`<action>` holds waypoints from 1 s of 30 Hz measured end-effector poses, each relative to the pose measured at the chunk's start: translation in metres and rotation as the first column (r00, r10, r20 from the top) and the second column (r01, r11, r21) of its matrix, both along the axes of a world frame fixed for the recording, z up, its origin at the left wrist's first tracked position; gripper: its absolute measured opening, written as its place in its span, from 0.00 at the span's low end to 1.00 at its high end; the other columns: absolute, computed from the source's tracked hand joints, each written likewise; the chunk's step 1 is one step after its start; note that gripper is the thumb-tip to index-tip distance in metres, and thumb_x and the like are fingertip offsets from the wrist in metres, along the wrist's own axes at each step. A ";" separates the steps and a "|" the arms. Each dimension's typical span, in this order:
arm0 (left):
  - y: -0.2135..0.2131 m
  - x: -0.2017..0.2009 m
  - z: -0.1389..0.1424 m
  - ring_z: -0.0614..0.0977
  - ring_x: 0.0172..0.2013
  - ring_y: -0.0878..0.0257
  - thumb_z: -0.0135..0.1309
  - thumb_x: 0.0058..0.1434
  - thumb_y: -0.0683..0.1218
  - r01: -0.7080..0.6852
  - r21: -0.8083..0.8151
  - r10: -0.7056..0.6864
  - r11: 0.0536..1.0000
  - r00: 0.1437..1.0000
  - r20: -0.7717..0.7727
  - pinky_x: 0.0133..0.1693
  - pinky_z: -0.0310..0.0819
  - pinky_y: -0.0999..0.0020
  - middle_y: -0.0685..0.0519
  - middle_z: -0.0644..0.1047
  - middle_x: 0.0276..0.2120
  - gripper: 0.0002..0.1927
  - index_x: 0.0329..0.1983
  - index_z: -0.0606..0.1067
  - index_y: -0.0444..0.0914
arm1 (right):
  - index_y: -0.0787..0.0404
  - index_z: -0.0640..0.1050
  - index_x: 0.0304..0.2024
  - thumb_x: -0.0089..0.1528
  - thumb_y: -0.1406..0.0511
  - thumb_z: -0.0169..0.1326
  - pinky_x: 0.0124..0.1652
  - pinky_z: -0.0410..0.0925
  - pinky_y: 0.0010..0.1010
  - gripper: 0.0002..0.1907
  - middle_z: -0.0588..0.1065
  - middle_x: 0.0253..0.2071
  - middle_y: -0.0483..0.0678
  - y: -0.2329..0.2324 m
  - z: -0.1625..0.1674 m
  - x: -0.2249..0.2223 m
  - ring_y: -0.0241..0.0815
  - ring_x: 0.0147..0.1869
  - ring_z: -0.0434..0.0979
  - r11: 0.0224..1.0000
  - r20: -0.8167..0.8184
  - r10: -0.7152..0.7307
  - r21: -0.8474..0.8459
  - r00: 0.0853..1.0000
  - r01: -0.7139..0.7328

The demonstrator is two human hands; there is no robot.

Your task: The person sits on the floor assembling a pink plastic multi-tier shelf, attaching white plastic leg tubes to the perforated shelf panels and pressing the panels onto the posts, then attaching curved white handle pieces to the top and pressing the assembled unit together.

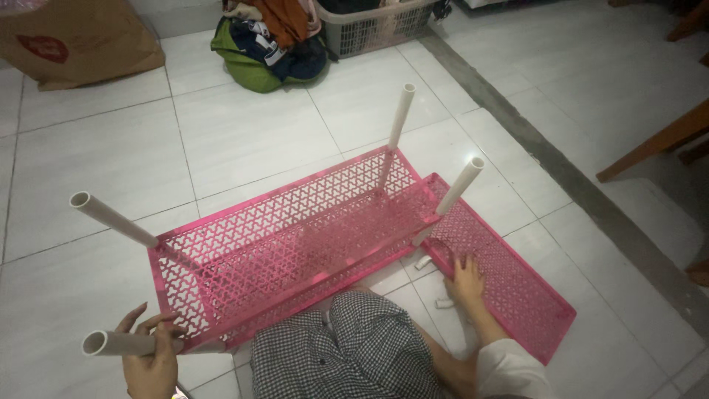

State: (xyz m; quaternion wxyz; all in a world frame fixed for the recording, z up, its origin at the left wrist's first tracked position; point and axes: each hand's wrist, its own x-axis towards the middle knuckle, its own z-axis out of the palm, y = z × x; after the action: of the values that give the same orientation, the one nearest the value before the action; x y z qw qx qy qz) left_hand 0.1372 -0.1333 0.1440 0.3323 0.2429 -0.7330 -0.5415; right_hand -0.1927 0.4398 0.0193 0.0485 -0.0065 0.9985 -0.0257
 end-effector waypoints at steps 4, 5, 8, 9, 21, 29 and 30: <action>0.001 -0.004 0.011 0.82 0.41 0.59 0.44 0.77 0.38 -0.135 0.058 0.138 0.989 0.988 -0.061 0.39 0.77 0.68 0.42 0.76 0.49 0.28 0.75 0.51 0.29 | 0.53 0.66 0.69 0.59 0.52 0.61 0.66 0.65 0.51 0.38 0.64 0.69 0.62 0.004 0.021 -0.019 0.63 0.72 0.66 0.961 -0.025 0.056 -0.270 0.998 -0.061; 0.003 -0.007 0.017 0.82 0.43 0.58 0.45 0.78 0.38 -0.177 0.051 0.181 0.983 0.981 -0.075 0.40 0.76 0.68 0.42 0.76 0.50 0.29 0.76 0.50 0.29 | 0.59 0.68 0.67 0.59 0.55 0.62 0.63 0.65 0.51 0.36 0.64 0.67 0.67 0.005 0.034 -0.029 0.68 0.69 0.67 0.927 -0.258 0.109 -0.323 0.960 -0.192; 0.016 -0.009 0.045 0.78 0.58 0.56 0.52 0.76 0.39 -0.177 -0.094 0.151 0.980 0.960 -0.234 0.51 0.80 0.68 0.38 0.67 0.62 0.40 0.78 0.41 0.26 | 0.63 0.70 0.68 0.60 0.66 0.61 0.57 0.68 0.50 0.33 0.67 0.59 0.70 -0.002 0.089 -0.055 0.68 0.60 0.71 0.850 -0.561 0.002 -0.435 0.828 -0.297; 0.023 -0.003 0.057 0.78 0.56 0.53 0.57 0.68 0.43 -0.380 -0.427 0.347 0.821 0.925 -0.157 0.50 0.80 0.65 0.36 0.68 0.59 0.44 0.75 0.43 0.26 | 0.58 0.71 0.68 0.61 0.69 0.60 0.55 0.70 0.47 0.32 0.68 0.55 0.66 -0.005 0.110 -0.057 0.63 0.55 0.74 0.838 -0.478 -0.095 -0.512 0.873 -0.189; 0.169 -0.147 0.075 0.57 0.71 0.41 0.68 0.47 0.62 0.225 -0.811 -0.040 0.539 0.969 0.242 0.65 0.39 0.22 0.41 0.57 0.73 0.52 0.74 0.61 0.50 | 0.67 0.65 0.65 0.59 0.69 0.64 0.55 0.74 0.34 0.34 0.71 0.60 0.57 -0.055 0.208 -0.067 0.47 0.61 0.76 0.169 -0.374 0.351 -0.876 0.858 -0.451; 0.168 -0.186 0.065 0.52 0.73 0.47 0.70 0.43 0.62 0.654 -0.625 -0.049 0.427 0.706 0.707 0.65 0.29 0.20 0.46 0.54 0.73 0.60 0.77 0.52 0.51 | 0.61 0.69 0.31 0.70 0.67 0.56 0.22 0.58 0.26 0.14 0.67 0.22 0.41 -0.112 0.162 -0.092 0.31 0.22 0.64 -0.145 -0.295 -0.139 -0.938 0.946 -0.314; 0.168 -0.186 0.061 0.53 0.73 0.47 0.70 0.43 0.61 0.633 -0.651 -0.048 0.419 0.731 0.681 0.65 0.30 0.21 0.46 0.55 0.73 0.59 0.76 0.53 0.51 | 0.60 0.69 0.29 0.70 0.67 0.56 0.21 0.57 0.25 0.15 0.65 0.21 0.40 -0.112 0.162 -0.092 0.30 0.21 0.62 -0.160 -0.297 -0.111 -0.937 0.949 -0.312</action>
State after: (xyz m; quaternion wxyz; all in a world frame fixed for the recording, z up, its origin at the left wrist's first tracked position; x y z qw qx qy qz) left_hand -0.0487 0.0351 0.2046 0.0478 0.0295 -0.9963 -0.0645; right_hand -0.2843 0.3282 0.1814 -0.1115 -0.1236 0.6186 -0.7679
